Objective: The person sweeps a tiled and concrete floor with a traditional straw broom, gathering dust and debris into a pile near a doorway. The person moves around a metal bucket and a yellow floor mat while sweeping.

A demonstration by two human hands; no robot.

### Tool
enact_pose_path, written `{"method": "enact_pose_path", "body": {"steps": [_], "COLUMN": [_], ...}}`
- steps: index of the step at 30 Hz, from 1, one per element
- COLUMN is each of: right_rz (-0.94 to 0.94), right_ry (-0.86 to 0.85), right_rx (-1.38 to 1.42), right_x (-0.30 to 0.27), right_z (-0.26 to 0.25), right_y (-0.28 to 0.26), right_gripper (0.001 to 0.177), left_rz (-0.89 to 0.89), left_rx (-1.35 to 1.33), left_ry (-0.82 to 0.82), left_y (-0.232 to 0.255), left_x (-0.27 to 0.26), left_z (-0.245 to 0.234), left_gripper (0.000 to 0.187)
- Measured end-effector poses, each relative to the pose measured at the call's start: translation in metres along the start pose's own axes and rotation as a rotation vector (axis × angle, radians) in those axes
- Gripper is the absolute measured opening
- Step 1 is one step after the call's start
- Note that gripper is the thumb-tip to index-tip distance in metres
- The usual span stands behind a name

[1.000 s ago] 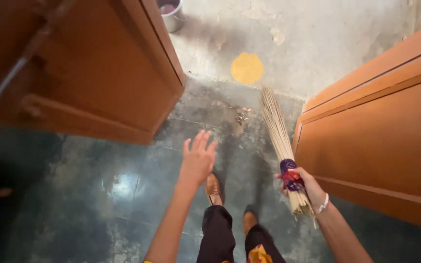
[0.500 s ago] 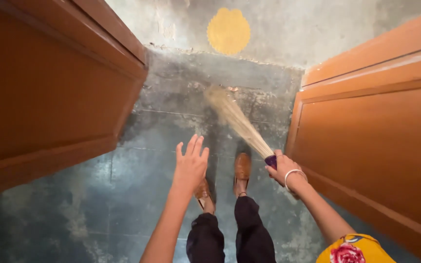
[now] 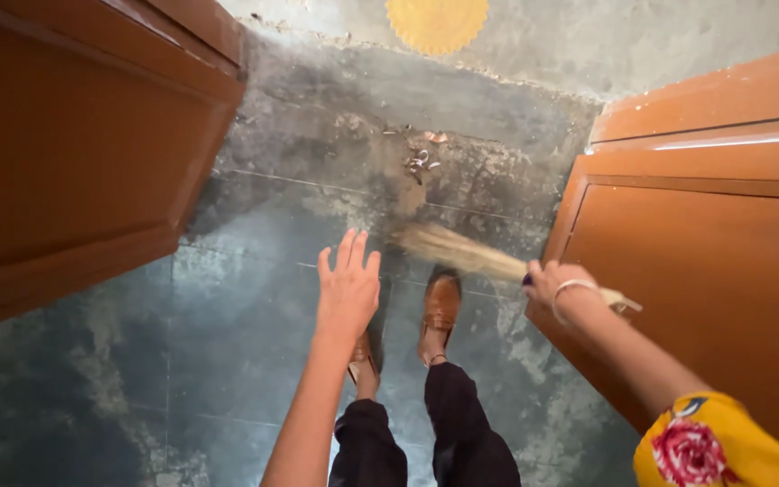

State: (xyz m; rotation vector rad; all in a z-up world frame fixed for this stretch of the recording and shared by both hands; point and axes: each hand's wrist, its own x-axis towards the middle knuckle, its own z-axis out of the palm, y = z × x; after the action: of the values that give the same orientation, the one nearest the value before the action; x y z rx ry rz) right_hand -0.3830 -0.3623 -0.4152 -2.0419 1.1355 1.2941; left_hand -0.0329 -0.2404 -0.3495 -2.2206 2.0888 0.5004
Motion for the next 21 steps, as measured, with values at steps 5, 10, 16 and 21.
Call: {"method": "enact_pose_path", "body": {"steps": [5,10,16,21], "right_rz": [0.27,0.378,0.119,0.001], "right_ry": [0.156,0.269,0.028,-0.012], "right_rx": [0.119,0.26,0.174,0.199], "right_x": [0.029,0.006,-0.03,-0.014], "right_z": [-0.048,-0.089,-0.068,-0.007], "right_y": [0.057,0.073,0.019,-0.031], "right_gripper": [0.053,0.053,0.058,0.057], "left_rz": [-0.011,-0.015,-0.031,-0.046], "left_rx": [-0.02,-0.025,-0.022,-0.047], "left_ry": [0.004,0.054,0.042,-0.016], "left_y": [0.022,0.03,0.035,0.039], "left_x": [0.02,0.04,0.051,0.05], "left_z": [-0.005,-0.011,-0.019,-0.014], "left_gripper": [0.026,0.025,0.026,0.029]}}
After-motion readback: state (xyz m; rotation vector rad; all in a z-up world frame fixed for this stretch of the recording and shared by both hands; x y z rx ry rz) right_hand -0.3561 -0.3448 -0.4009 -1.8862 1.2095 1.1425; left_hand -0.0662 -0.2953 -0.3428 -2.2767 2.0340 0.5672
